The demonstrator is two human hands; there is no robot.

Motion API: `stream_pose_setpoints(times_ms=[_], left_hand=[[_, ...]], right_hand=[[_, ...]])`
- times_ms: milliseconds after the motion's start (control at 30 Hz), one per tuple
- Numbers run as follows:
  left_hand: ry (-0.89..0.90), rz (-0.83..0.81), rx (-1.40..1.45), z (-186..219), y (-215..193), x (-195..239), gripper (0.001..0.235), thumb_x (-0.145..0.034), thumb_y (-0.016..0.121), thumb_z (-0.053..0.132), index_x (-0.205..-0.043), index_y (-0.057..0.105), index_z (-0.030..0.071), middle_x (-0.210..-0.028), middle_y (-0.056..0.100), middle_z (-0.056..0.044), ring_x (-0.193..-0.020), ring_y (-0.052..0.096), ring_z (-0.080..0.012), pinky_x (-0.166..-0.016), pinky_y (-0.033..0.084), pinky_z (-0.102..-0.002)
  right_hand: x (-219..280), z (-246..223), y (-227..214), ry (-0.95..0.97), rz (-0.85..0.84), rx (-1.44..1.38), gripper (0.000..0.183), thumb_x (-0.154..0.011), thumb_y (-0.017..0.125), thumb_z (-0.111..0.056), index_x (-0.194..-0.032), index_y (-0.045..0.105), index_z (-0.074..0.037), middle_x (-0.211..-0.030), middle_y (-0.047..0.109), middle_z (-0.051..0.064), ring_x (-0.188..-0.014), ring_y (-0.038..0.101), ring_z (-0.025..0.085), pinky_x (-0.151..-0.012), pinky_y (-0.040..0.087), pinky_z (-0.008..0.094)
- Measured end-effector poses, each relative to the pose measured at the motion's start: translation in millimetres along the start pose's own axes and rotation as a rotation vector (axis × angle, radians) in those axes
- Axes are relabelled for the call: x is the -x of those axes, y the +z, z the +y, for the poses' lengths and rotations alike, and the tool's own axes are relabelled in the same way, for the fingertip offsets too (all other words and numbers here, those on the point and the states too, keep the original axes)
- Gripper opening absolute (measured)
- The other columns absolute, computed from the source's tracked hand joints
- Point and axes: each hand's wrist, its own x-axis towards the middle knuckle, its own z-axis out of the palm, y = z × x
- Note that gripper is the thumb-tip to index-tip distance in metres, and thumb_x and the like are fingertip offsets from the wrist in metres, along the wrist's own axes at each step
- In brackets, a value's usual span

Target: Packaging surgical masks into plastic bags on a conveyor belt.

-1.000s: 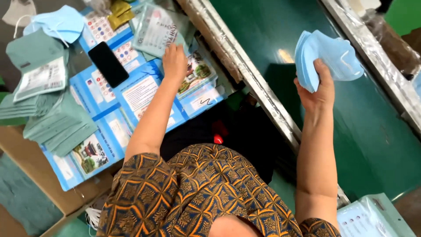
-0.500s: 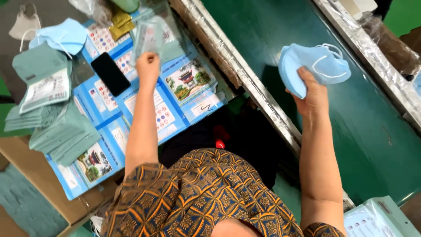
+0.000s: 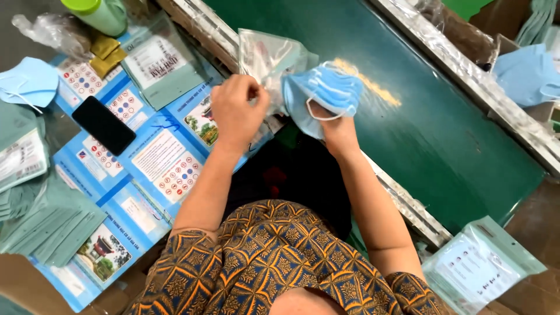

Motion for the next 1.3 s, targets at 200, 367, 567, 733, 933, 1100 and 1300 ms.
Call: stream_pose_setpoints(times_ms=[200,367,567,733,933,1100,1300], left_hand=[[0.172,-0.161,0.206,44.0,31.9,40.3,0.012,-0.086,0.074,0.016,-0.088,0.064,0.009,-0.085,0.065,-0.009,-0.083,0.065,-0.0306,-0.079,0.047,-0.044],[0.136,-0.138,0.277,19.9,9.6,11.5,0.017,-0.095,0.072,0.017,-0.107,0.069,0.004,-0.100,0.067,-0.012,-0.093,0.065,-0.0310,-0.085,0.048,-0.042],[0.039,-0.381,0.522,-11.2,14.4,14.1,0.011,-0.099,0.073,0.018,-0.102,0.073,0.007,-0.096,0.074,-0.008,-0.090,0.070,-0.0250,-0.083,0.051,-0.037],[0.123,-0.437,0.545,19.1,11.6,21.7,0.010,-0.100,0.071,0.016,-0.097,0.073,0.006,-0.092,0.073,-0.007,-0.087,0.069,-0.0240,-0.081,0.051,-0.035],[-0.093,-0.385,0.652,7.4,10.6,22.9,0.012,-0.104,0.068,0.014,-0.101,0.070,0.002,-0.087,0.070,-0.009,-0.080,0.067,-0.0228,-0.074,0.054,-0.033],[0.050,-0.408,0.533,-7.7,31.8,52.0,0.009,-0.100,0.071,0.009,-0.104,0.073,0.001,-0.094,0.073,-0.013,-0.085,0.070,-0.0216,-0.077,0.054,-0.035],[-0.197,-0.535,0.589,-36.0,8.3,49.9,0.027,-0.088,0.079,0.002,-0.114,0.073,0.000,-0.115,0.074,-0.009,-0.103,0.065,-0.0144,-0.089,0.050,-0.029]], right_hand=[[3.7,12.5,-7.1,0.096,0.101,0.162,0.036,-0.101,0.068,-0.019,-0.134,0.064,-0.004,-0.129,0.067,0.005,-0.120,0.061,0.014,-0.104,0.049,0.031],[10.2,-47.1,-27.1,0.143,-0.028,0.229,0.038,-0.096,0.071,-0.018,-0.130,0.063,-0.004,-0.121,0.069,0.002,-0.111,0.064,0.014,-0.097,0.052,0.031],[8.3,-65.0,-39.3,0.036,-0.547,0.557,0.027,-0.087,0.076,-0.013,-0.112,0.075,-0.003,-0.099,0.075,0.008,-0.091,0.068,0.016,-0.084,0.056,0.035],[15.4,-51.2,-9.3,0.053,-0.865,1.590,0.017,-0.082,0.076,-0.020,-0.093,0.079,-0.007,-0.088,0.073,0.016,-0.089,0.070,0.034,-0.080,0.055,0.045],[19.5,-68.6,-16.4,-0.382,-0.659,0.791,0.034,-0.087,0.073,-0.022,-0.111,0.071,0.000,-0.103,0.070,0.023,-0.091,0.068,0.042,-0.079,0.054,0.047],[23.9,46.5,-19.0,0.084,-0.526,1.638,0.014,-0.076,0.071,-0.024,-0.079,0.073,-0.011,-0.084,0.072,0.015,-0.075,0.070,0.035,-0.067,0.053,0.050],[32.8,-30.6,-11.7,-0.351,-0.167,0.793,0.031,-0.095,0.069,-0.043,-0.105,0.069,-0.014,-0.104,0.070,0.009,-0.098,0.070,0.031,-0.083,0.057,0.042]])
